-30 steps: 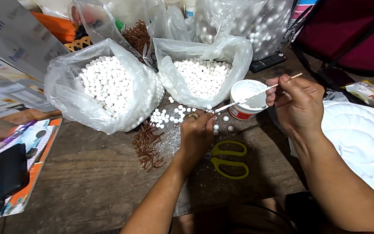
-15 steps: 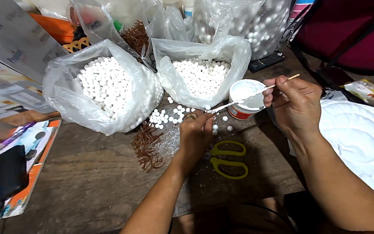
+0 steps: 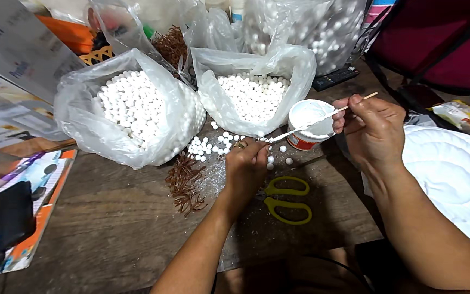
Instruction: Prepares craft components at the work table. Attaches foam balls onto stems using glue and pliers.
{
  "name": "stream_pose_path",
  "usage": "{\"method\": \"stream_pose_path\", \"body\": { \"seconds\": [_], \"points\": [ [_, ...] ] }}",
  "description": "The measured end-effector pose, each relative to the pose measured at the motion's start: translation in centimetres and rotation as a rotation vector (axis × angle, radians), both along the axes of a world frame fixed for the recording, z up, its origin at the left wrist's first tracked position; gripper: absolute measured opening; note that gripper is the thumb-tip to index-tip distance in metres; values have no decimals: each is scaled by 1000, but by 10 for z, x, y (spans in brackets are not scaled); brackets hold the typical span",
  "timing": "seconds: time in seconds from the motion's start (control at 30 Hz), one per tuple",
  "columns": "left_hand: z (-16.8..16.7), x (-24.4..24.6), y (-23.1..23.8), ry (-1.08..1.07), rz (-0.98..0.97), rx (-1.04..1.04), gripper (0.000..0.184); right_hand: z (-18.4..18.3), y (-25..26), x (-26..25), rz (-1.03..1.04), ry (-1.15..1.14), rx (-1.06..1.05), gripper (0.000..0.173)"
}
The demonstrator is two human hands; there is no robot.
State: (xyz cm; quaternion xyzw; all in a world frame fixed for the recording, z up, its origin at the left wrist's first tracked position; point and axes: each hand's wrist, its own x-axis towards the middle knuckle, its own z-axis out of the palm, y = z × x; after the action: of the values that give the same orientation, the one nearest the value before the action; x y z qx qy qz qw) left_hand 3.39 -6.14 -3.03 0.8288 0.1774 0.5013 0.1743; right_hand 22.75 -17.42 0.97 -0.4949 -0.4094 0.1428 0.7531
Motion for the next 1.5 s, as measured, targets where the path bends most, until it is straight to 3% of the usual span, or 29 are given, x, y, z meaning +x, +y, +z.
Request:
{"method": "stream_pose_path", "body": {
  "seconds": [0.53, 0.97, 1.23, 1.5],
  "points": [
    [-1, 0, 1, 9, -13, -7, 10, 1, -1, 1, 28, 66, -13, 36],
    [4, -2, 0, -7, -33, -43, 11, 5, -23, 27, -127, 56, 30, 38],
    [8, -8, 2, 0, 20, -172, 13, -15, -28, 29, -285, -57, -92, 16],
    [11, -19, 24, -56, 39, -179, 15, -27, -22, 38, -261, 30, -139, 15]
  ]
}}
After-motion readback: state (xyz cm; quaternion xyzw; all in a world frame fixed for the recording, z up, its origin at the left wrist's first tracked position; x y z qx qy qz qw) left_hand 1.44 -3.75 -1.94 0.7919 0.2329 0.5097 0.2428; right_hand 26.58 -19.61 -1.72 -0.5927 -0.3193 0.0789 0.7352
